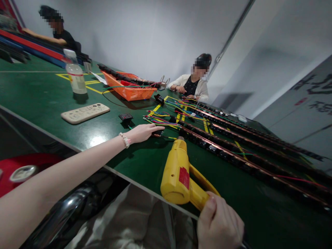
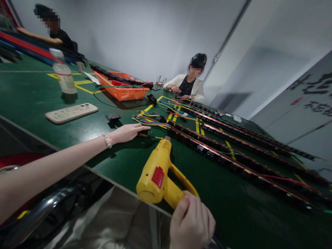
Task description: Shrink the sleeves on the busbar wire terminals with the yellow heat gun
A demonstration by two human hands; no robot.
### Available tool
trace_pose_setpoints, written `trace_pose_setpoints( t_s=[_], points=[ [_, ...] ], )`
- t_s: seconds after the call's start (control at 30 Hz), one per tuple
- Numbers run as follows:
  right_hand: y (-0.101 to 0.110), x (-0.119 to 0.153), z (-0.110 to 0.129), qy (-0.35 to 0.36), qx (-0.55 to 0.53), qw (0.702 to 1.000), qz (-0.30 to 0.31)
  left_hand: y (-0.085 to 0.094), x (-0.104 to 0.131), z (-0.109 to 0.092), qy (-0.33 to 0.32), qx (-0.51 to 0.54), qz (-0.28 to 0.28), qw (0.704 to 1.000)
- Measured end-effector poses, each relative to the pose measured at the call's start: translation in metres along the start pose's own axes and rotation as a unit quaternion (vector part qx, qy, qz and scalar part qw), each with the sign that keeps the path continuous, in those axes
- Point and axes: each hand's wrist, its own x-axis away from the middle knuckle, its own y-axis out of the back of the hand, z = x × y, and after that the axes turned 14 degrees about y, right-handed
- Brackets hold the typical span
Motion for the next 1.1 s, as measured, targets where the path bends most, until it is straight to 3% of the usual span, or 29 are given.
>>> trace_pose_setpoints(
  t_s=[0.6, 0.9, 1.1],
  points=[
    [-0.002, -0.006, 0.042, 0.017, -0.145, 0.989, -0.018, -0.004, -0.003, 0.004, 0.025, 0.054, 0.000, 0.998],
    [-0.004, -0.008, 0.040, 0.034, -0.163, 0.985, -0.040, -0.006, -0.003, 0.005, 0.032, 0.085, -0.018, 0.996],
    [-0.009, -0.008, 0.023, 0.036, -0.160, 0.985, -0.054, -0.005, -0.002, 0.003, 0.033, 0.089, -0.029, 0.995]
  ],
)
